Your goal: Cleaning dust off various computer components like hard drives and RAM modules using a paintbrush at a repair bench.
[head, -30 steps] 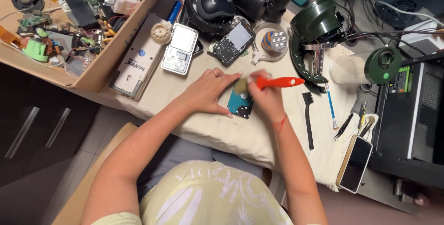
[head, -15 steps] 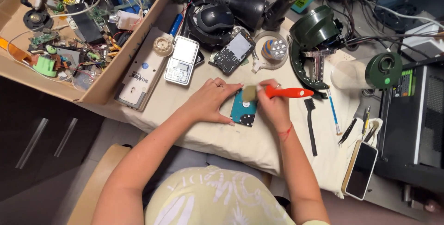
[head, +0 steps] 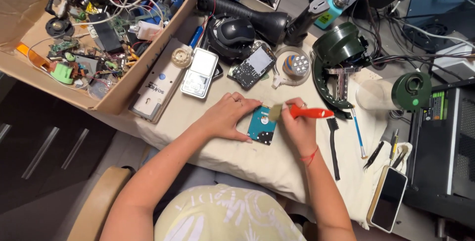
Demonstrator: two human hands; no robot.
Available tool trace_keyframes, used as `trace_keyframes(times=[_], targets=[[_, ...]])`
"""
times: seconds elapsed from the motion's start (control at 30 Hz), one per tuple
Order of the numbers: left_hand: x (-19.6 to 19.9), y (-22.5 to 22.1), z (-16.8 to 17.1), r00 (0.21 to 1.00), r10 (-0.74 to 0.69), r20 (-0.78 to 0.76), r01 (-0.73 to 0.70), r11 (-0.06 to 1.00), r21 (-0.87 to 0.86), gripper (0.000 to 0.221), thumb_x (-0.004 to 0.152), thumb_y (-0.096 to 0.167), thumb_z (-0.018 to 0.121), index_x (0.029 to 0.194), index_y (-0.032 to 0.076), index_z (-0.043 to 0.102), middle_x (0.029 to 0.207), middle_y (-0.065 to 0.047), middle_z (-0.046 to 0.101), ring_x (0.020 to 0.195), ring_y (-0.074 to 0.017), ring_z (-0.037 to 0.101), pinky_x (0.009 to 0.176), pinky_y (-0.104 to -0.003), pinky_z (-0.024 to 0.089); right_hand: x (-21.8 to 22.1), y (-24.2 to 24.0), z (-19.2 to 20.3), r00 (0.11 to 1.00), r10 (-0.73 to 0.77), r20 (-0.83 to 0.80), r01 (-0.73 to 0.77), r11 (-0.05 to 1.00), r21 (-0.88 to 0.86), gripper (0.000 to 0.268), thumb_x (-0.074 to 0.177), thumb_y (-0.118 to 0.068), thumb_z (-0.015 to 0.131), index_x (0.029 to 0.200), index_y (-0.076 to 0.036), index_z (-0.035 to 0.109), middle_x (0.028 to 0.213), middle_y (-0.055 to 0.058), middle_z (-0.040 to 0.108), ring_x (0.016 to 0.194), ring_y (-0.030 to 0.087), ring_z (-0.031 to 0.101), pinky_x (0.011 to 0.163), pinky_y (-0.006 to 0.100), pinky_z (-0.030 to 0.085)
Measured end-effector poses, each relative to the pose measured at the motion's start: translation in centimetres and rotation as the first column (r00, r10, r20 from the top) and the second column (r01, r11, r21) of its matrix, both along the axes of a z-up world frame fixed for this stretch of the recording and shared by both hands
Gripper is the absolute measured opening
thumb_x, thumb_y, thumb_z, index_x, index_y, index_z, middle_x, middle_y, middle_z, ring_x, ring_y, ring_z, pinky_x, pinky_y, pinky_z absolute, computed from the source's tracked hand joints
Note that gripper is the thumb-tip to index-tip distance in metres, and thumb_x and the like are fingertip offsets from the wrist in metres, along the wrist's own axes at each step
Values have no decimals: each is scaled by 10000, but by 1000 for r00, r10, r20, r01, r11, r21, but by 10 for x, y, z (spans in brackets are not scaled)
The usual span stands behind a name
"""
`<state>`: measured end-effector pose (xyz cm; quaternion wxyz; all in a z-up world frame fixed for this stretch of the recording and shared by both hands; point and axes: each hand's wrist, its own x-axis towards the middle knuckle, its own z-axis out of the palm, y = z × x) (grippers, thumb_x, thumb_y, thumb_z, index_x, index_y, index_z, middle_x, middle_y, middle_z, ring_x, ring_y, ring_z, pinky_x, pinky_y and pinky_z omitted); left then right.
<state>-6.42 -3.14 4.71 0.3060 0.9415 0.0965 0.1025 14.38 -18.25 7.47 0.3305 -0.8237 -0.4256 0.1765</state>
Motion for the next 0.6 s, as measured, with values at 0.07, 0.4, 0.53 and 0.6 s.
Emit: trace_keyframes(times=[0.07,0.4,0.53,0.6], targets=[[0,-1,0,1000,0,-4,0,1000,-1,1064,678,770,730,1527,202,434,1379,-67,620,1190,-264,520,993,-381,392,-20,-21,1,998,49,-45,-51,998,-47,159,953,-210,617,1075,-119,662,845,216,685,967,376,696,982,461,482],[2,-5,-10,999,17,33,-19,998,66,1041,666,835,687,1488,235,464,1394,-37,607,1171,-258,523,956,-389,412,18,-6,-26,997,36,65,-40,997,65,113,973,-171,624,1072,-118,634,859,150,679,1002,337,696,1014,431,466],[2,-5,-6,1000,26,12,-27,997,77,1032,679,843,676,1492,244,462,1394,-29,609,1178,-241,524,967,-369,407,-3,-31,-27,989,93,117,-99,994,51,133,956,-164,627,1076,-106,625,914,209,681,1066,406,675,1022,464,454],[3,-6,-3,999,23,-24,-22,999,39,1070,657,839,697,1512,246,445,1392,-28,611,1184,-240,524,976,-363,408,-24,-62,-40,988,120,-96,-120,993,1,125,866,-193,685,977,-141,663,852,114,705,985,288,713,1008,404,463]])
